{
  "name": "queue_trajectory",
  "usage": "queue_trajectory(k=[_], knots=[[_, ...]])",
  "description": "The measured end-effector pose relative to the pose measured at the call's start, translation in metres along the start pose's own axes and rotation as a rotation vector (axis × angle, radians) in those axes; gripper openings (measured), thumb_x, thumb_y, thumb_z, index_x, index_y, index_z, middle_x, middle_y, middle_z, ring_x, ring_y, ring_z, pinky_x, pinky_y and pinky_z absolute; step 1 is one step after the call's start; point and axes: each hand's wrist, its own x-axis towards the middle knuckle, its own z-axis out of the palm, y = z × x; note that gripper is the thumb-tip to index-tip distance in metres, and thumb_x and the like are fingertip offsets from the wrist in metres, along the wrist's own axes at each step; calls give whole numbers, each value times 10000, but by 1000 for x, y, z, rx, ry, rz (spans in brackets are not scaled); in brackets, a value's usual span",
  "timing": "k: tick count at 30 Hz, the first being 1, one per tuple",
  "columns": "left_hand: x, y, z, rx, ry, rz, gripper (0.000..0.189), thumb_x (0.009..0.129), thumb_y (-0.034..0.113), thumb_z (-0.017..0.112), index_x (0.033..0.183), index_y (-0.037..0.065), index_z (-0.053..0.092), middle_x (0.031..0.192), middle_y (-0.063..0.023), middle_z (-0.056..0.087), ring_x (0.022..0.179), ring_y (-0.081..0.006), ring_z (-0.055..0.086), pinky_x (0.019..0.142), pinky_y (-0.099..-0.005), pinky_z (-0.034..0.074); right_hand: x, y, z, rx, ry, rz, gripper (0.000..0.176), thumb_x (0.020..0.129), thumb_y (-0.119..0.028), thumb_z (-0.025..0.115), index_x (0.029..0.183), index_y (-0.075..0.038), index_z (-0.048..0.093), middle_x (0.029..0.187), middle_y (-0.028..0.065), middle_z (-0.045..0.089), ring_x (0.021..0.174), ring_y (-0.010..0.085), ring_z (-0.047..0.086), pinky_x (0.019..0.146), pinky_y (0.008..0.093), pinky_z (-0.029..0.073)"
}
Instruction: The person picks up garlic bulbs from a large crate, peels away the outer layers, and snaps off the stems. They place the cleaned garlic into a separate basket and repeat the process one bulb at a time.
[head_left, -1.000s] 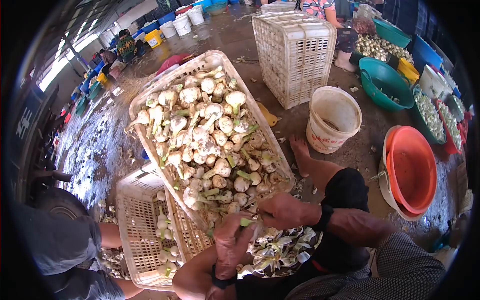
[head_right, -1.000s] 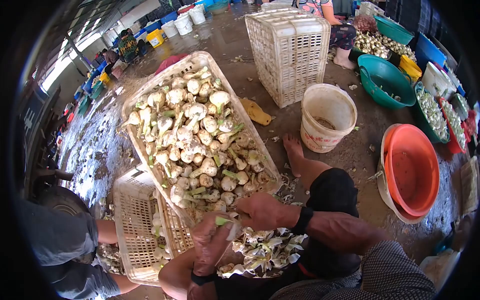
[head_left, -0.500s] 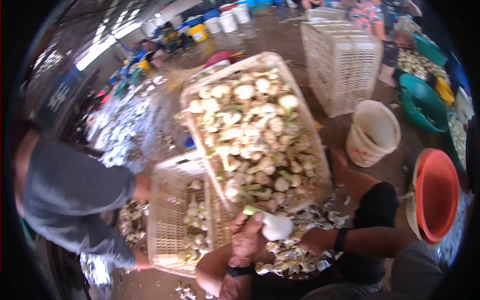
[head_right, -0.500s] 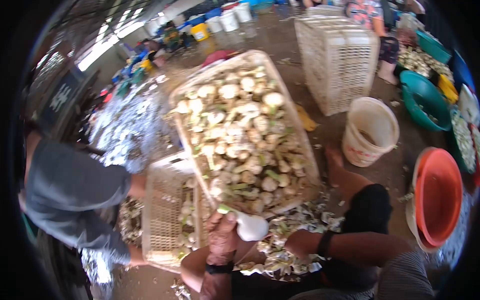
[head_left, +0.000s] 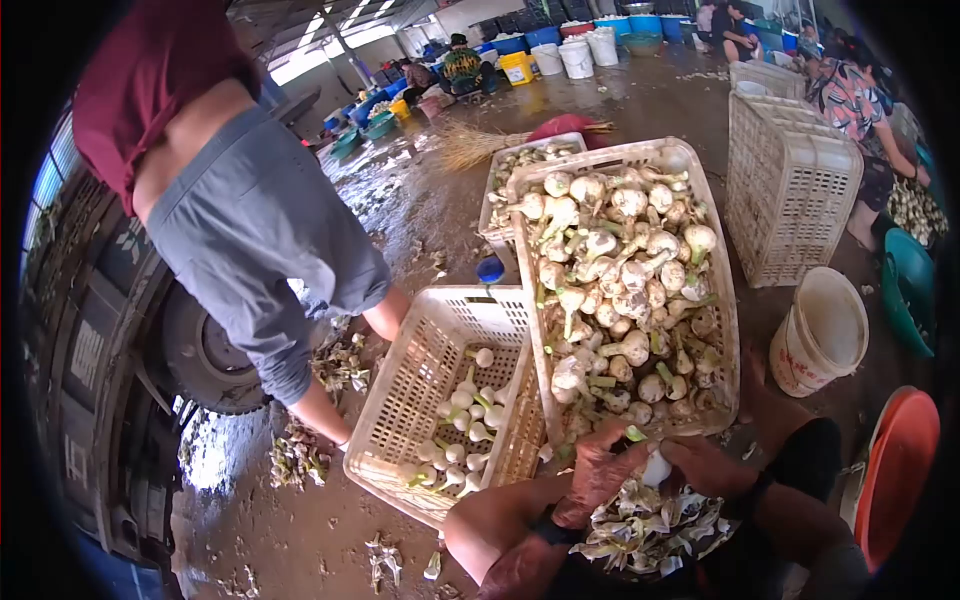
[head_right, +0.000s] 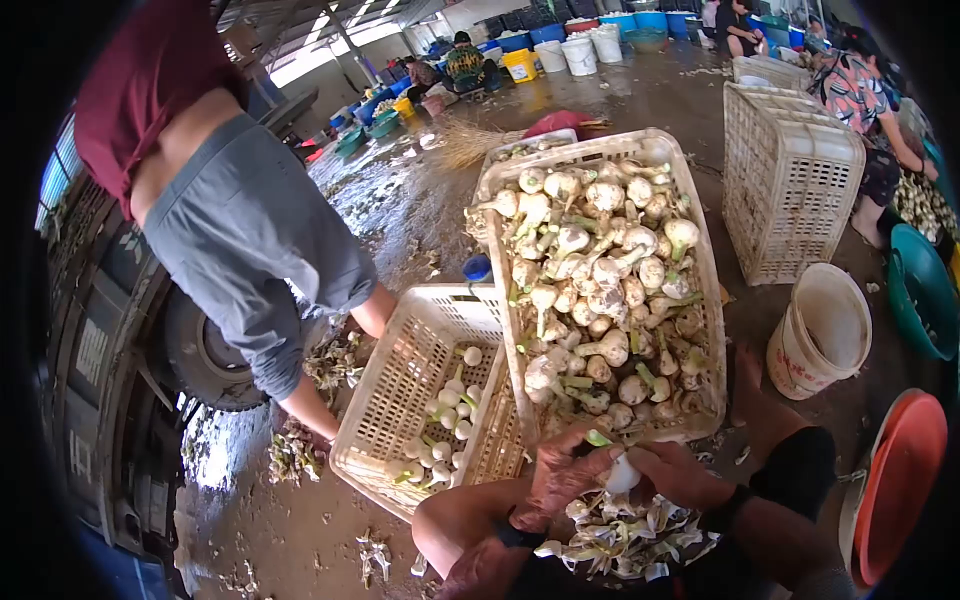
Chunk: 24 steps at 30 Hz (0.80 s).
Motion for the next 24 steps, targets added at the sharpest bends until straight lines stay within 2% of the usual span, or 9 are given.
queue_trajectory(k=[3, 6, 8, 12, 15, 17, 20, 23, 24], knots=[[0, 2, -1, 79, -22, 61, 142, 821, 59, 757, 921, 3, 672, 793, -21, 611, 699, -76, 531, 618, -257, 458, 1, 9, -1, 93, -60, 39, 360, 1019, -294, 440, 1118, 23, 579, 861, 106, 665, 653, 151, 647, 594, 282, 540], [0, 14, -3, -7, -33, -109, 163, 816, 64, 764, 934, 0, 671, 825, -39, 627, 758, -98, 561, 683, -270, 477, 3, 6, -1, 94, -10, -60, 375, 1009, -298, 479, 1171, 30, 564, 900, 106, 666, 669, 145, 645, 602, 277, 540], [3, 15, -6, 78, -145, 84, 218, 848, 106, 748, 1028, 6, 672, 982, -41, 664, 881, -103, 602, 777, -266, 499, 0, 5, -4, 106, -15, -57, 362, 1005, -286, 491, 1167, 31, 556, 906, 112, 659, 670, 155, 644, 603, 288, 540], [3, 17, -8, 93, -205, 118, 235, 843, 96, 748, 1050, 15, 674, 1061, -65, 660, 949, -123, 607, 822, -273, 500, -5, 4, -10, 141, -17, -37, 378, 992, -293, 525, 1170, 40, 542, 925, 122, 649, 679, 172, 643, 619, 300, 540], [0, 26, -4, 71, -219, 30, 250, 837, 100, 753, 1063, 23, 680, 1123, -82, 643, 996, -147, 607, 840, -288, 515, -6, 9, -16, 227, -38, -30, 417, 979, -312, 552, 1189, 47, 530, 941, 127, 646, 699, 185, 647, 630, 305, 539], [0, 35, 0, -13, -232, -124, 260, 833, 97, 752, 1074, 28, 683, 1154, -90, 631, 1042, -170, 600, 868, -317, 533, -9, 7, -19, 260, -54, -47, 426, 979, -323, 556, 1196, 44, 536, 946, 116, 651, 720, 164, 637, 629, 286, 530], [4, 48, 6, -4, -289, -11, 267, 838, 77, 741, 1093, 26, 679, 1164, -90, 625, 1048, -182, 602, 882, -342, 546, -15, 3, -22, 306, -75, -74, 452, 975, -345, 565, 1212, 39, 540, 964, 103, 655, 755, 142, 627, 633, 264, 517], [6, 49, 11, -120, -307, -27, 264, 845, 51, 723, 1102, 14, 674, 1168, -91, 626, 1063, -184, 602, 896, -344, 541, -19, 3, -29, 334, -111, -102, 487, 968, -367, 569, 1239, 37, 529, 984, 94, 653, 769, 137, 624, 642, 262, 512], [4, 55, 16, -201, -248, -115, 240, 854, -5, 690, 1093, 21, 681, 1164, -95, 662, 1068, -174, 604, 936, -310, 478, -19, 5, -32, 340, -150, -121, 506, 966, -377, 569, 1256, 35, 521, 993, 88, 652, 768, 133, 623, 647, 263, 512]])
